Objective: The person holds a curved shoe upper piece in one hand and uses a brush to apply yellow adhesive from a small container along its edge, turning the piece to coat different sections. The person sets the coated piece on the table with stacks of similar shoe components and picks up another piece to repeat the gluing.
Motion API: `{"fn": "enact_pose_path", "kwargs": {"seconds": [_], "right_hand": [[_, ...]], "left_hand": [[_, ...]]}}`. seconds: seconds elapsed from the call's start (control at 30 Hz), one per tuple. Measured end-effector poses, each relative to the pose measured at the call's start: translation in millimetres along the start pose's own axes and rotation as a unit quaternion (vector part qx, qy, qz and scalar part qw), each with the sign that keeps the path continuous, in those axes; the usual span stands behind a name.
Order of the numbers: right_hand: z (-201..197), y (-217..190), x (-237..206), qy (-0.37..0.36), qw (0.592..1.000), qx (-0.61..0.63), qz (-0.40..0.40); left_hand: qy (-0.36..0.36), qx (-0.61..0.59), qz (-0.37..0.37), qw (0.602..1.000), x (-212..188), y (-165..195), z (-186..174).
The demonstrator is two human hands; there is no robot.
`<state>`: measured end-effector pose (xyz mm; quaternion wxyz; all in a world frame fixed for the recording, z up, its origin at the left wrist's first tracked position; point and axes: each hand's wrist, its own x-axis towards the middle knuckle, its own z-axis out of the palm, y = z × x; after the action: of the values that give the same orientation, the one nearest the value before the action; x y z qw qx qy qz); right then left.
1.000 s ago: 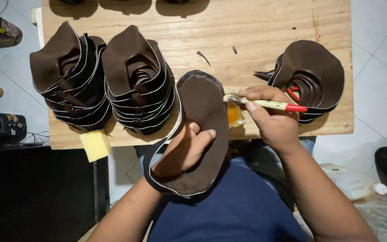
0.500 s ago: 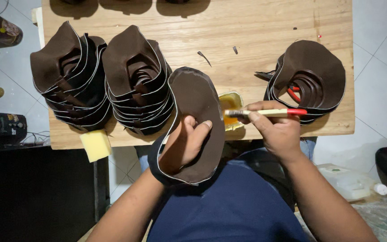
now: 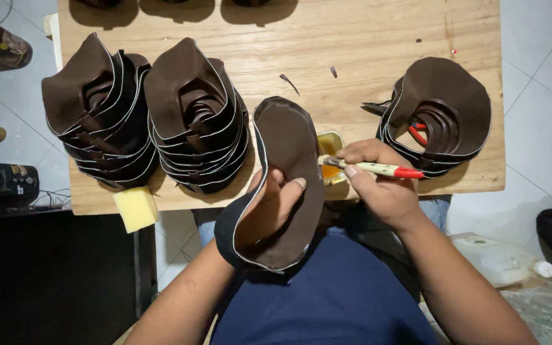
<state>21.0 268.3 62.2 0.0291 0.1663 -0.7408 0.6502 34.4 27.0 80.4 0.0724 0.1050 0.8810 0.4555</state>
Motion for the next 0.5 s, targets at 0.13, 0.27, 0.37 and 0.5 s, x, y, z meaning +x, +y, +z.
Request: {"fn": "enact_pose_path", "kwargs": {"seconds": [0.13, 0.27, 0.37, 0.5], "right_hand": [[1, -2, 1, 0.004, 1.0, -0.006, -0.013], [0, -2, -1, -0.016, 0.999, 0.001, 0.038], [0, -1, -7, -0.046, 0.997, 0.033, 0.047], [-1, 2, -14, -0.013, 0.997, 0.027, 0.075]], "left_hand": [[0.012, -0.003, 0.017, 1.0, 0, -9, 11], [0.03, -0.031, 0.008, 0.999, 2, -19, 19], [0.049, -0.002, -0.036, 0.998, 2, -21, 20], [0.058, -0.077, -0.043, 0.994, 4, -13, 16]]}}
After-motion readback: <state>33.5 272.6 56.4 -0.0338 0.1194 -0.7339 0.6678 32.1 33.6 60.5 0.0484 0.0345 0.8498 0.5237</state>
